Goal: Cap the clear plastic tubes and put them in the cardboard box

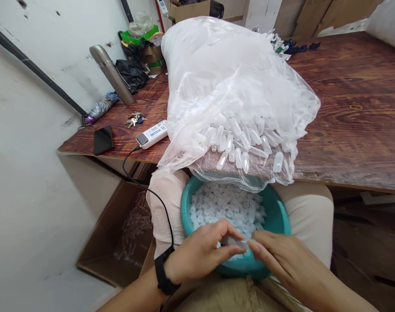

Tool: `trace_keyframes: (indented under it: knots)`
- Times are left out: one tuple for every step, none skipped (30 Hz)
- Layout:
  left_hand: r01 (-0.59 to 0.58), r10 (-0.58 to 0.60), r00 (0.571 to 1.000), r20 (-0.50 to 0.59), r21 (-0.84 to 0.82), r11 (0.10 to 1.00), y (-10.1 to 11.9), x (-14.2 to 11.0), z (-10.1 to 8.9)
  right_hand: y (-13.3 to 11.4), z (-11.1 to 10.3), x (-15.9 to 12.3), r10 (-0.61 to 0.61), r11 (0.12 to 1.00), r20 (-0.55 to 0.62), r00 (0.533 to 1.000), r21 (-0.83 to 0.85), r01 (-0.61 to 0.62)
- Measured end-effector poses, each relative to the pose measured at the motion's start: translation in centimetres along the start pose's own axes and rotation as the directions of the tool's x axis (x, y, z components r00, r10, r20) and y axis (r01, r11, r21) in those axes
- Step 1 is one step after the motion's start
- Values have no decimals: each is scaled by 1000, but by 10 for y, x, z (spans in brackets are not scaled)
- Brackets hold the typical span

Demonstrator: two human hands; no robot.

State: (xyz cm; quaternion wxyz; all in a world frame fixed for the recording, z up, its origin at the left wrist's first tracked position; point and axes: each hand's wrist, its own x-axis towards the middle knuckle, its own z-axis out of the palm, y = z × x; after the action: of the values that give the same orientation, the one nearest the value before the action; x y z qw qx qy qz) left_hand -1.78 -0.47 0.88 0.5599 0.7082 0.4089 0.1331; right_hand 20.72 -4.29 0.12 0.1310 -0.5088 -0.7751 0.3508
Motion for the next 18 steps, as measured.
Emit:
trace_keyframes:
  knots:
    - [-2, 2, 1000, 3, 1, 1000, 0, 0, 0, 0, 0, 0, 3, 1000, -14, 1000, 0, -3]
    - [2, -2, 1000, 7, -2, 1000, 0, 0, 1, 1, 0, 0, 1, 1000, -24, 1000, -3, -1]
    - [8, -8, 1000, 11, -7, 1000, -1, 1, 0, 1, -1, 0, -6, 1000, -25, 1000, -6, 6]
    - [16, -16, 1000, 15, -10, 1000, -1, 1, 0, 1, -2, -1, -14, 1000, -15, 1000, -8, 14]
    - [23, -22, 1000, 18, -13, 1000, -1, 2, 0, 1, -2, -1, -20, 1000, -3, 1000, -9, 20]
    - [29, -28, 999, 19, -11, 1000, -1, 2, -1, 1, -2, -2, -20, 1000, 6, 1000, -8, 20]
    - [35, -34, 999, 17, -7, 999, -1, 2, -1, 1, -2, -2, -18, 1000, 6, 1000, -9, 18]
    - [39, -39, 999, 14, -1, 999, -1, 2, -2, 1, -1, -3, -19, 1000, -1, 1000, -12, 19]
    - [40, -40, 999, 12, 8, 999, -2, 2, -2, 0, 1, -4, -24, 1000, -9, 1000, -14, 24]
    - [34, -34, 999, 14, 20, 999, -2, 2, -2, 0, 4, -4, -31, 999, -8, 999, -11, 31]
    - [22, -22, 1000, 18, 43, 999, -3, 2, -2, 1, 7, -4, -34, 999, 1, 999, 2, 34]
    - [5, -6, 1000, 26, 75, 997, -3, 2, -1, 1, 10, -4, -28, 999, 16, 999, 21, 28]
    - [-17, 12, 999, 38, 118, 993, -4, 3, -1, 2, 13, -3, -11, 999, 30, 999, 42, 10]
    - [-41, 31, 998, 60, 171, 984, -5, 5, -2, 4, 15, -1, 6, 998, 47, 999, 61, -9]
    - [-66, 45, 995, 94, 240, 969, -6, 9, -3, 7, 16, 1, 13, 997, 71, 997, 73, -18]
    - [-90, 50, 990, 135, 314, 945, -7, 14, -4, 10, 17, 4, 15, 997, 97, 995, 71, -22]
    - [-109, 44, 984, 172, 386, 916, -9, 21, -6, 14, 17, 7, 26, 998, 124, 992, 49, -32]
    - [-118, 32, 980, 196, 448, 886, -11, 29, -8, 17, 17, 11, 47, 999, 154, 987, 7, -49]
